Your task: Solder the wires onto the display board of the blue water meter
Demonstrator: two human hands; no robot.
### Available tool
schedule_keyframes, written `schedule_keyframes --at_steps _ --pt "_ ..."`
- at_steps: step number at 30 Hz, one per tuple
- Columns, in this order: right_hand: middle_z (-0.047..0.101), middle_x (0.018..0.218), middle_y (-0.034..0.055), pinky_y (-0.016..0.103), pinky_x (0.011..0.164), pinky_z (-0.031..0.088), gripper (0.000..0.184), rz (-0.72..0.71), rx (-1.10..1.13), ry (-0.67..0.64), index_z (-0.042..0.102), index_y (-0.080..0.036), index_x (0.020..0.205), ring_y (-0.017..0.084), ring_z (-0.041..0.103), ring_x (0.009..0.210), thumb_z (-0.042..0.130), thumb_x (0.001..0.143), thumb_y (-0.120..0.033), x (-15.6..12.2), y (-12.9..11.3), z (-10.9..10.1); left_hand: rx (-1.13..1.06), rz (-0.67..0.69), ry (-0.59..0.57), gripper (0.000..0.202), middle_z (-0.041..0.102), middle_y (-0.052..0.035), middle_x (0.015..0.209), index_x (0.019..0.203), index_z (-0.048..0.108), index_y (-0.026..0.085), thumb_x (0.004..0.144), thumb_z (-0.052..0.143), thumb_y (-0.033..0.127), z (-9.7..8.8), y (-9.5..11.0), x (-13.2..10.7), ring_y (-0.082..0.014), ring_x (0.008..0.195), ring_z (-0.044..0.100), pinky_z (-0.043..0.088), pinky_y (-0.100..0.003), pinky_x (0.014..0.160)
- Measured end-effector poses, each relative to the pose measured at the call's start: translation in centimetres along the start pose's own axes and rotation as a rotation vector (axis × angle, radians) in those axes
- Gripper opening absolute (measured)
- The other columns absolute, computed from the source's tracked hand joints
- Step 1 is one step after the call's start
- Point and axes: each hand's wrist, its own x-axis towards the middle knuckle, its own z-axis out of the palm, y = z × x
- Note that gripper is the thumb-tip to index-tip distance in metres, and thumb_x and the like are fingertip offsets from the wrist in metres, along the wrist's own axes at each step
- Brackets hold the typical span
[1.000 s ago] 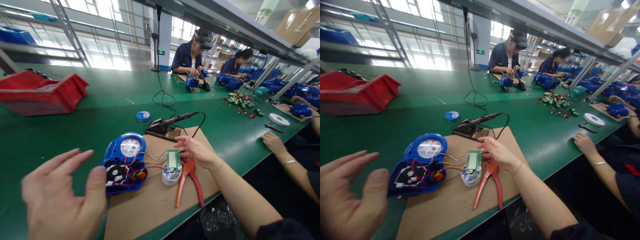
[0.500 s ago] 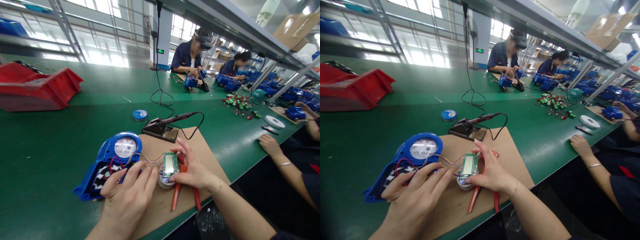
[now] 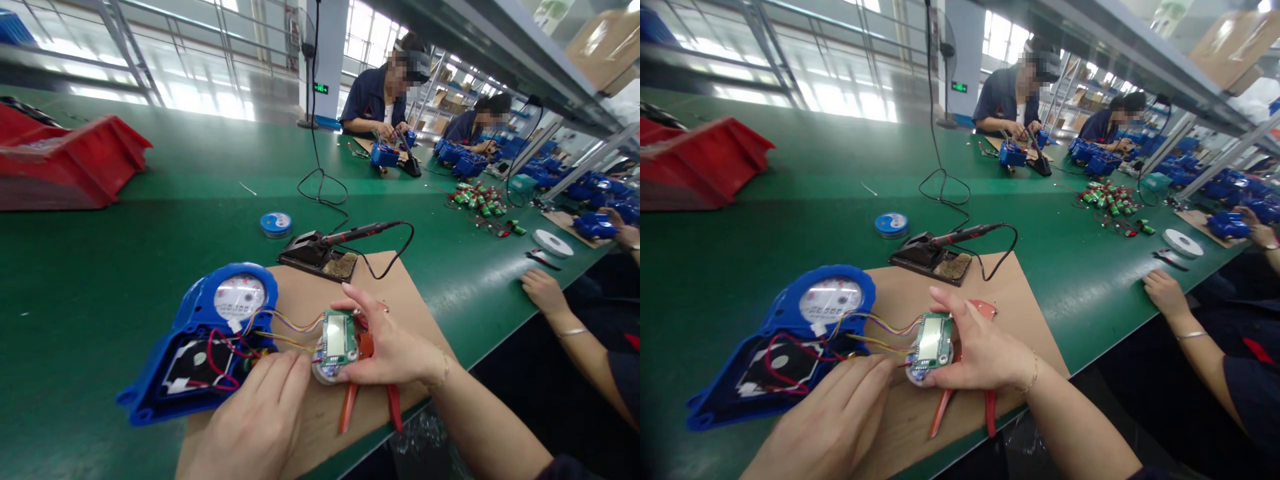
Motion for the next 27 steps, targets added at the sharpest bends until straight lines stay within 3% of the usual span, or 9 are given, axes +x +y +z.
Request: schedule_keyframes --at_steps 6,9,12,20,24,27 --pt "0.051 0.137 0.0104 0.044 0.099 0.051 0.110 -0.041 -0.006 -0.028 0.008 -0.035 0.152 0.024 0.060 0.116 0.082 0.071 -0.027 0.5 0.2 -0.7 -0.227 -0.057 0.000 0.029 0.065 -0.0052 0.092 0.110 0.062 0.010 0.098 0.036 0.008 0.7 0.0 -0.4 -0.0178 0.082 0.059 0.046 -0.031 0.083" --pt "0.047 0.141 0.0121 0.043 0.098 0.052 0.111 -0.032 -0.034 -0.105 0.006 -0.033 0.153 0.024 0.059 0.117 0.081 0.072 -0.030 0.9 -0.1 -1.3 -0.238 -0.068 0.024 0.029 0.065 -0.0078 0.101 0.116 0.061 0.011 0.098 0.038 0.008 1.6 0.1 -1.9 -0.0192 0.091 0.059 0.045 -0.033 0.088" --pt "0.048 0.140 0.0137 0.044 0.100 0.051 0.111 -0.008 -0.059 -0.163 0.006 -0.030 0.153 0.026 0.055 0.122 0.082 0.072 -0.035 1.2 -0.3 -1.8 -0.185 -0.042 0.050 0.030 0.067 -0.0093 0.101 0.115 0.062 0.012 0.098 0.038 0.009 2.2 0.0 -2.7 -0.0199 0.090 0.062 0.048 -0.032 0.081" --pt "0.043 0.145 0.0135 0.042 0.104 0.048 0.102 -0.182 -0.117 -0.140 0.011 -0.027 0.153 0.025 0.051 0.127 0.076 0.075 -0.023 2.1 -0.4 -2.3 -0.165 -0.083 0.191 0.023 0.070 -0.0030 0.071 0.092 0.060 0.011 0.100 0.039 0.015 0.3 0.5 1.1 -0.0145 0.060 0.065 0.047 -0.027 0.058" --pt "0.054 0.132 0.0101 0.042 0.098 0.052 0.095 -0.230 -0.218 -0.123 0.012 -0.029 0.153 0.024 0.057 0.117 0.068 0.077 -0.022 2.1 -1.0 -2.0 -0.148 -0.046 0.164 0.028 0.071 -0.0054 0.084 0.103 0.061 0.012 0.100 0.032 0.011 0.6 0.4 0.1 -0.0164 0.074 0.067 0.049 -0.028 0.070" --pt "0.053 0.132 0.0092 0.044 0.099 0.051 0.097 -0.212 -0.262 -0.165 0.010 -0.032 0.153 0.026 0.056 0.118 0.068 0.076 -0.021 2.2 -1.3 -2.0 -0.081 0.013 0.102 0.035 0.071 -0.0070 0.094 0.114 0.059 0.013 0.097 0.031 0.003 1.4 0.2 -1.7 -0.0192 0.085 0.066 0.048 -0.031 0.080"
